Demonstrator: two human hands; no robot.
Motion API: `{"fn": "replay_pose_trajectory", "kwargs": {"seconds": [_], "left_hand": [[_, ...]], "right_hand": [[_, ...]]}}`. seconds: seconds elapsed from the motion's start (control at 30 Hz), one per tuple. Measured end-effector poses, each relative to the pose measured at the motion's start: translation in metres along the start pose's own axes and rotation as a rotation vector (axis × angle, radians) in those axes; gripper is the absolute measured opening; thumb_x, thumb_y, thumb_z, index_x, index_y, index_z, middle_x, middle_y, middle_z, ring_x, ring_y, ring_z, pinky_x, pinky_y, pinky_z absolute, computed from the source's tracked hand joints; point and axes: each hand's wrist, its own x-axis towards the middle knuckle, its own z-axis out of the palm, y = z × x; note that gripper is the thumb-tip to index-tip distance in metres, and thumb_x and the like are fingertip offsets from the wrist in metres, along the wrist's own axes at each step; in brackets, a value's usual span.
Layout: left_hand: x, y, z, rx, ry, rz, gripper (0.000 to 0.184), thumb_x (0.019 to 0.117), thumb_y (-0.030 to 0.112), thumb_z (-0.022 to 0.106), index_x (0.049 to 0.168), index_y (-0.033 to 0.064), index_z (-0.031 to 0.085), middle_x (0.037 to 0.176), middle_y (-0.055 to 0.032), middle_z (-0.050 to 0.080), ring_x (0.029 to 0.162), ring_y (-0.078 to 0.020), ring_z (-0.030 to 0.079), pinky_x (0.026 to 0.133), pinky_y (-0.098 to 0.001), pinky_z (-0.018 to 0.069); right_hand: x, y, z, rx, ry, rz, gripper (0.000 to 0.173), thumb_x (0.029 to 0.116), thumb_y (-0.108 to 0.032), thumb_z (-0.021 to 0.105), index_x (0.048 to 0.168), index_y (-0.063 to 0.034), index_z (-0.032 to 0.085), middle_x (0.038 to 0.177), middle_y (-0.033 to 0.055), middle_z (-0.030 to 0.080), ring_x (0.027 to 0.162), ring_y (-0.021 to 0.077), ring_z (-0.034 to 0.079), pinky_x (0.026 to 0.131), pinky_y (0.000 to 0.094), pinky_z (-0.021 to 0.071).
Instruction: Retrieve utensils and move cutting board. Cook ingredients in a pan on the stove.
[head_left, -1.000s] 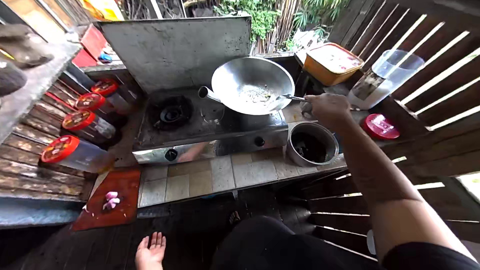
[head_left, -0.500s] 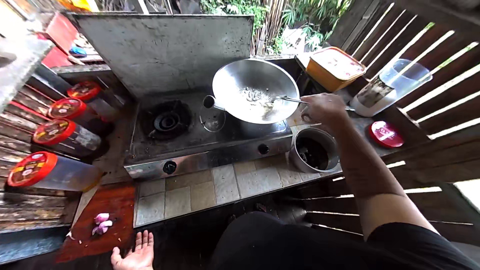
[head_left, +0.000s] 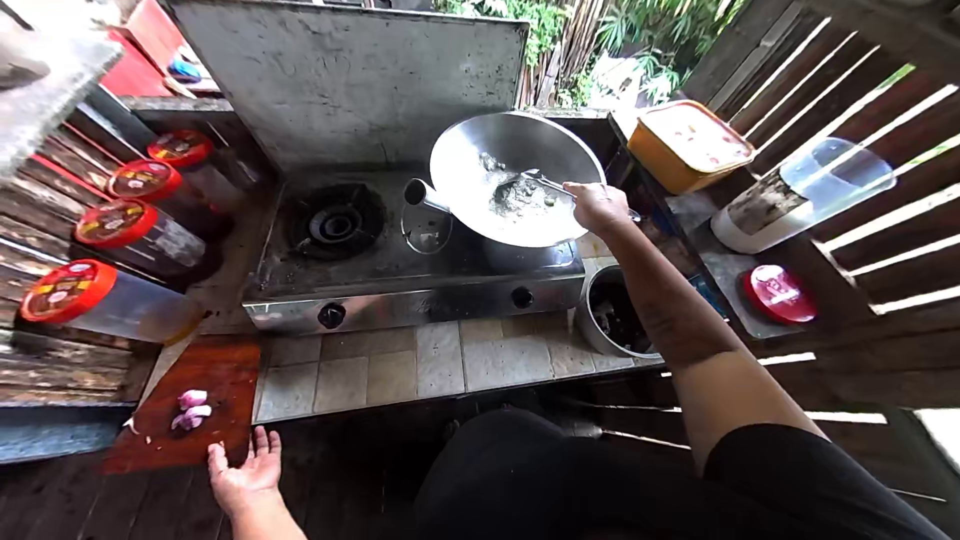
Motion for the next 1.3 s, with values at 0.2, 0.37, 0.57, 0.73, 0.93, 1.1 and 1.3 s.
{"fn": "replay_pose_trajectory", "kwargs": {"seconds": [0.2,0.37,0.57,0.73,0.93,1.1,1.3], "left_hand": [[0.012,0.002,-0.003,-0.008,-0.029,0.006,0.063,0.1062,0.056,0.04,0.158,0.0215,0.028,0.157,-0.0084,0.041,0.135,-0.0221,0.053,0.104,-0.0398,0.0503],[0.015,0.007,0.0,0.061,-0.003,0.006,0.059,0.1051,0.056,0.044,0.151,0.0208,0.037,0.139,-0.0072,0.055,0.116,-0.0172,0.063,0.094,-0.0342,0.0541],[0.018,0.008,-0.002,0.061,-0.006,-0.002,0.058,0.1053,0.055,0.044,0.151,0.0204,0.037,0.137,-0.0075,0.055,0.114,-0.0173,0.063,0.093,-0.0339,0.0542],[0.02,0.006,-0.003,0.11,-0.027,0.01,0.059,0.1063,0.056,0.041,0.151,0.0186,0.036,0.136,-0.0079,0.055,0.114,-0.0166,0.062,0.094,-0.0339,0.0534],[0.016,0.004,0.003,0.144,-0.005,0.071,0.054,0.1078,0.052,0.039,0.151,0.0201,0.037,0.135,-0.0064,0.054,0.111,-0.0154,0.061,0.093,-0.0335,0.0513],[0.008,0.003,0.007,0.085,0.011,0.116,0.054,0.1084,0.048,0.039,0.154,0.0197,0.035,0.152,-0.0086,0.044,0.128,-0.0207,0.055,0.103,-0.0387,0.0477],[-0.015,0.01,-0.002,0.051,-0.001,0.159,0.05,0.1102,0.04,0.036,0.155,0.0168,0.034,0.153,-0.0119,0.044,0.129,-0.024,0.056,0.101,-0.0406,0.051]], "right_hand": [[-0.08,0.033,-0.062,-0.173,-0.034,0.023,0.043,0.1044,-0.012,0.051,0.14,-0.0286,0.066,0.131,0.0161,0.07,0.122,0.0439,0.064,0.093,0.0709,0.0475],[-0.078,0.02,-0.062,-0.199,-0.075,0.046,0.039,0.1023,-0.01,0.055,0.136,-0.0225,0.069,0.13,0.0196,0.069,0.122,0.0456,0.063,0.094,0.0707,0.047],[0.0,-0.014,-0.009,0.085,0.079,-0.007,0.045,0.1029,-0.01,0.051,0.143,-0.0243,0.064,0.137,0.0191,0.066,0.131,0.0434,0.058,0.105,0.0683,0.0433],[0.016,-0.019,0.001,-0.078,0.058,0.05,0.044,0.0991,-0.005,0.051,0.139,-0.0167,0.065,0.127,0.0255,0.068,0.121,0.048,0.062,0.092,0.0693,0.0489],[-0.057,0.028,-0.058,-0.203,0.007,0.046,0.037,0.1016,-0.009,0.054,0.134,-0.0182,0.07,0.131,0.019,0.069,0.124,0.0445,0.062,0.095,0.0699,0.0477],[-0.068,0.023,-0.068,-0.251,-0.031,0.053,0.036,0.1036,-0.01,0.053,0.134,-0.018,0.07,0.132,0.0177,0.069,0.127,0.0421,0.061,0.099,0.0677,0.0456],[-0.005,0.001,-0.012,0.078,0.079,0.009,0.046,0.1029,-0.011,0.05,0.144,-0.0269,0.063,0.139,0.0171,0.066,0.133,0.0428,0.057,0.105,0.0691,0.0433]]}}
